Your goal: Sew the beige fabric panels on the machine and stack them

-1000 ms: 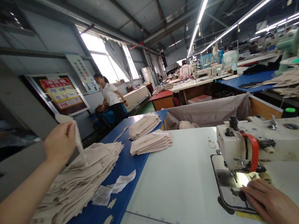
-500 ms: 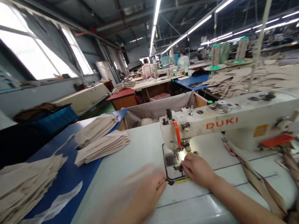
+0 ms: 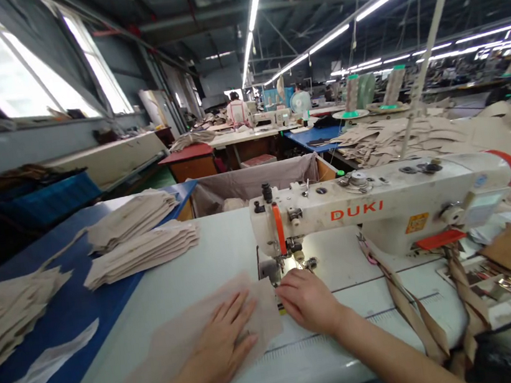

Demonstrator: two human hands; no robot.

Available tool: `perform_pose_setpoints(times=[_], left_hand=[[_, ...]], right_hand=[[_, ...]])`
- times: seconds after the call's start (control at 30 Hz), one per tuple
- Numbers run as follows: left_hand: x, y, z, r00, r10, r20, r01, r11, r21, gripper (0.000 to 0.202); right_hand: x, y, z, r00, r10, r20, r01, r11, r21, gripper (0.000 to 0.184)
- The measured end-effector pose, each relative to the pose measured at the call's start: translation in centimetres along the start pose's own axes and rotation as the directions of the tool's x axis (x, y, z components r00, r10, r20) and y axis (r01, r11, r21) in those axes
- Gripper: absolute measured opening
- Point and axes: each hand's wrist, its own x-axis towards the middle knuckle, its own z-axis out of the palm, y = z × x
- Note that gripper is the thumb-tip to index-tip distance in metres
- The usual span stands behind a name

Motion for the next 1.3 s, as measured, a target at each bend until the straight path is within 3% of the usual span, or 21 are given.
perform_pose_setpoints(times=[0.1, 0.2, 0.3, 0.4, 0.5, 0.6, 0.7, 0.77, 0.9, 1.3], left_hand=[[0.8, 0.2, -1.0, 0.996, 0.079, 0.036, -0.079, 0.997, -0.002, 0.055], [0.7, 0.1, -1.4, 0.992, 0.123, 0.002, -0.123, 0.992, 0.009, 0.056], [-0.4, -0.5, -0.8, 0.975, 0.161, -0.151, -0.152, 0.986, 0.074, 0.049], [-2.9, -2.9, -0.4, 0.925, 0.153, -0.347, -0.101, 0.981, 0.163, 0.038], [-6.9, -7.7, -1.1, 0.854, 0.017, -0.520, 0.077, 0.984, 0.159, 0.036], [-11.3, -13.8, -3.0, 0.767, -0.228, -0.599, 0.326, 0.944, 0.058, 0.038], [-14.5, -18.4, -4.9, 0.694, -0.468, -0.547, 0.536, 0.843, -0.041, 0.041], [-15.5, -19.9, -5.6, 0.693, -0.552, -0.464, 0.587, 0.806, -0.082, 0.040], [-15.3, -20.4, -5.3, 0.717, -0.564, -0.410, 0.570, 0.812, -0.121, 0.037], [-15.1, -20.6, -3.9, 0.646, -0.535, -0.545, 0.568, 0.813, -0.126, 0.034]], right_hand=[[-0.2, -2.2, 0.0, 0.992, -0.101, 0.078, 0.091, 0.988, 0.124, 0.023], [-0.9, -3.4, 0.4, 0.987, -0.078, 0.140, 0.054, 0.984, 0.171, 0.024], [-1.6, -3.1, 0.9, 0.989, -0.069, 0.134, 0.047, 0.986, 0.162, 0.022], [-2.0, -2.3, 1.3, 0.986, -0.099, 0.134, 0.082, 0.988, 0.128, 0.020], [-2.3, -1.8, 1.4, 0.983, -0.125, 0.134, 0.114, 0.990, 0.085, 0.020], [-2.2, -1.7, 1.2, 0.982, -0.143, 0.125, 0.136, 0.989, 0.064, 0.019], [-2.0, -1.8, 1.0, 0.981, -0.168, 0.095, 0.163, 0.985, 0.064, 0.020], [-1.9, -1.8, 0.9, 0.981, -0.178, 0.077, 0.174, 0.983, 0.058, 0.020], [-1.9, -1.7, 1.0, 0.984, -0.158, 0.085, 0.154, 0.987, 0.052, 0.020], [-1.8, -1.9, 0.7, 0.984, -0.162, 0.076, 0.156, 0.985, 0.079, 0.020]])
